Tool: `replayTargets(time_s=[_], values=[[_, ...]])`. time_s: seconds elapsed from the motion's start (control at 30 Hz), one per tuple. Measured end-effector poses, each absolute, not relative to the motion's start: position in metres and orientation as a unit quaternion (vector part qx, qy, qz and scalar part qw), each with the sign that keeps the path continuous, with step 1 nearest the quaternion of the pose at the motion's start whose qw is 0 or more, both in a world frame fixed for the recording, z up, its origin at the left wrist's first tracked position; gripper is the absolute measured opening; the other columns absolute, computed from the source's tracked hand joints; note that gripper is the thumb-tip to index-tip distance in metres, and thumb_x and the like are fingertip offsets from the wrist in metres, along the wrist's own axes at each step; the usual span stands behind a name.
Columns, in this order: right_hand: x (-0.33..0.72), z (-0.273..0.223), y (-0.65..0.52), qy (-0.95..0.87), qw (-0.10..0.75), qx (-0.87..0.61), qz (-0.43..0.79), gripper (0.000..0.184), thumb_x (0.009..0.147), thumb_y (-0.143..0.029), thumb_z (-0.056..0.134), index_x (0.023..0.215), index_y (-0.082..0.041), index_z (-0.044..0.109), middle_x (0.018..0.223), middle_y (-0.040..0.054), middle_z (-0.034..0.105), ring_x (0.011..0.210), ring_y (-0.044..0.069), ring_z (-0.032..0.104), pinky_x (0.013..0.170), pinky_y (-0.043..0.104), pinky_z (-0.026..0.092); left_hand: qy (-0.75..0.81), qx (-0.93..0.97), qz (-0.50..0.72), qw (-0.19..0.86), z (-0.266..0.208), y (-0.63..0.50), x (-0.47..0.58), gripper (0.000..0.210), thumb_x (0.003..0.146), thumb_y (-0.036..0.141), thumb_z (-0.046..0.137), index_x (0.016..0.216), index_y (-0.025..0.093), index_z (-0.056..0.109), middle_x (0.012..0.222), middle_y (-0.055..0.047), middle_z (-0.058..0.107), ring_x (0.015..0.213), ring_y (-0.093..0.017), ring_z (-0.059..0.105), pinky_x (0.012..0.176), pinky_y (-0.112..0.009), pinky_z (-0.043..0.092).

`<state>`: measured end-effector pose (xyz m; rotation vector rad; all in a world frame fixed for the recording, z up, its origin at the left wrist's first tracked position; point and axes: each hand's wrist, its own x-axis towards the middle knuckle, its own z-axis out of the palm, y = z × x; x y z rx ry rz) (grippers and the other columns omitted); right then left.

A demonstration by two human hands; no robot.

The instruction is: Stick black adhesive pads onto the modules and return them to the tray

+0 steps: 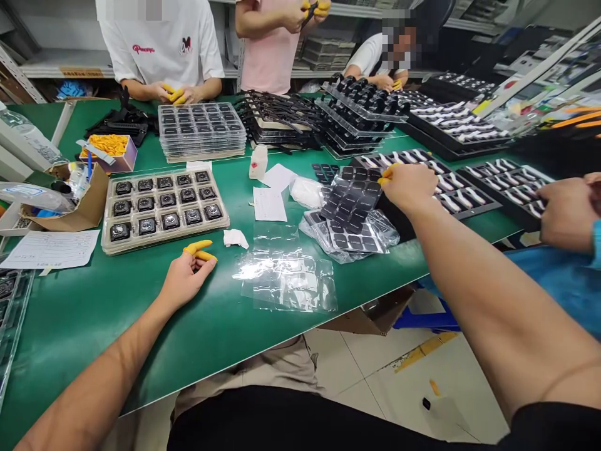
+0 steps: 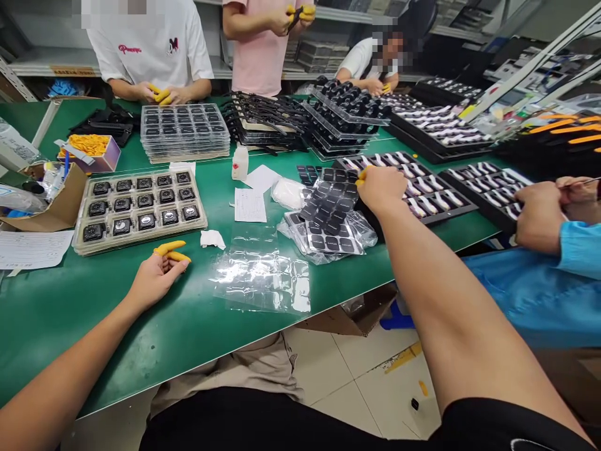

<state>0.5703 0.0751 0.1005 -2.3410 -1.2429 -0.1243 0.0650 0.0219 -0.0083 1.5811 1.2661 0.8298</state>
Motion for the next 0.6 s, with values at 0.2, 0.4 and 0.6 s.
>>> replayTargets(time_s=[0.2,0.4,0.6], values=[[0.547,0.067,0.059,-0.532,0.214,-0.819,-0.019,0.014,0.096,-0.019,0.067,0.083,-0.015,0.064,0.104,0.007,0.069,0.103,0.018,0.061,0.088,0.034,0.045,0.526,0.676,0.3,0.42,-0.008,0.022,0.065,0.052,0.089,0.047,0.068,0.133,0.019,0.066,0.092,-0.007,0.08,0.084,-0.024,0.075,0.079,-0.038,0.057],[0.536,0.042,0.064,-0.5,0.326,-0.802,0.02,0.023,0.083,-0.005,0.067,0.075,-0.023,0.054,0.107,0.0136,0.069,0.112,0.026,0.061,0.101,0.041,0.045,0.518,0.677,0.321,0.413,-0.013,0.023,0.063,0.042,0.086,0.046,0.075,0.12,0.023,0.072,0.085,-0.006,0.079,0.081,-0.025,0.075,0.074,-0.037,0.058],[0.538,0.086,0.075,-0.4,0.527,-0.749,0.021,0.013,0.091,-0.009,0.053,0.094,-0.022,0.052,0.111,0.0156,0.07,0.092,0.021,0.069,0.089,0.043,0.052,0.5,0.718,0.31,0.372,-0.011,0.019,0.063,0.043,0.093,0.045,0.066,0.129,0.023,0.068,0.092,-0.005,0.081,0.084,-0.024,0.077,0.081,-0.038,0.06]])
